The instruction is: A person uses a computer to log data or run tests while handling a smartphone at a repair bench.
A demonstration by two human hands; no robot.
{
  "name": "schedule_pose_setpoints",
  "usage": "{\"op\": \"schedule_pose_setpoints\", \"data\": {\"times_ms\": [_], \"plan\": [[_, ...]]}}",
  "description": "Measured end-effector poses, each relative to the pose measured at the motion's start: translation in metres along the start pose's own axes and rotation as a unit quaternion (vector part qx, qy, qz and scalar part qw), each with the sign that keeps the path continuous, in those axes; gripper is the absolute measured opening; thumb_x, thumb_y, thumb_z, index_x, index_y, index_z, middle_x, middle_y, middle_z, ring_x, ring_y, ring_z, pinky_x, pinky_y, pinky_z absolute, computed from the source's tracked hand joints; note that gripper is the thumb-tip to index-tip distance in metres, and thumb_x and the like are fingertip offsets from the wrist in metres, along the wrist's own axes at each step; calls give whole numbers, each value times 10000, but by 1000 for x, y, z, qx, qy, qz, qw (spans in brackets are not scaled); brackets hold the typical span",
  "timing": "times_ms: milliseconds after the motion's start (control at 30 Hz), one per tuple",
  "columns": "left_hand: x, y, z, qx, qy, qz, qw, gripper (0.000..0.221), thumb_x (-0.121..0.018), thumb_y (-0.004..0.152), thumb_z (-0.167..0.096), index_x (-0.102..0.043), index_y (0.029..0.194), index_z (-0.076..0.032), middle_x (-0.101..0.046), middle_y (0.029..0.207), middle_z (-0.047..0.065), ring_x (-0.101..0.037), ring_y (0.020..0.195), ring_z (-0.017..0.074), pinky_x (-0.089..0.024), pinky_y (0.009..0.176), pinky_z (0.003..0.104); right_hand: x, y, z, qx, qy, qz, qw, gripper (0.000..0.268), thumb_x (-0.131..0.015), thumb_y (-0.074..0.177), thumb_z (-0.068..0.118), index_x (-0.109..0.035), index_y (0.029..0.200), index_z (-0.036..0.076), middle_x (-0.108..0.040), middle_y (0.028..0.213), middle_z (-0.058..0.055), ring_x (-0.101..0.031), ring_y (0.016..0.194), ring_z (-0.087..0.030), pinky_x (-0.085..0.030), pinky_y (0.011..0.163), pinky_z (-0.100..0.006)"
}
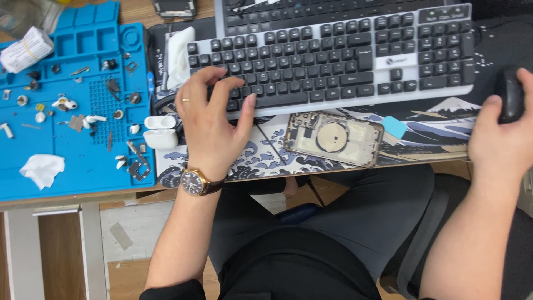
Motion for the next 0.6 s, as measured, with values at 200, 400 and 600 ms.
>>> {"op": "schedule_pose_setpoints", "data": {"times_ms": [200, 400, 600], "plan": [[0, 1, -2, -26, -11, 1, 1000, 207, -671, 1038, -274, -697, 1120, -85, -557, 1234, 139, -581, 1154, 344, -392, 986, 510, 9, -1, 47, 129, -200, -86, 968, 410, -671, 1151, 118, -695, 1498, -98, -316, 1591, -304, -341, 1423, -558, -372, 1158, -724], [-3, -4, -3, -18, 2, 16, 1000, 216, -666, 1094, -245, -691, 1158, -40, -548, 1270, 169, -560, 1207, 370, -371, 1013, 554, -16, -20, 114, 194, -5, -53, 980, 308, -529, 1098, 120, -667, 1362, 42, -398, 1529, -204, -486, 1388, -428, -417, 1160, -593], [0, 0, -1, 2, 21, 0, 1000, 205, -676, 1031, -270, -690, 1120, -86, -540, 1238, 132, -575, 1137, 348, -385, 954, 519, -30, -17, 176, 275, 64, 16, 959, 243, -605, 1076, 138, -718, 1263, 32, -477, 1443, -202, -550, 1282, -443, -450, 1084, -581]]}}
Point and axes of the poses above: each hand's wrist, its own y-axis towards the middle knuckle, its own x-axis out of the back of the hand, z = x × y, the point moved 1 cm from there along y, towards the middle knuckle
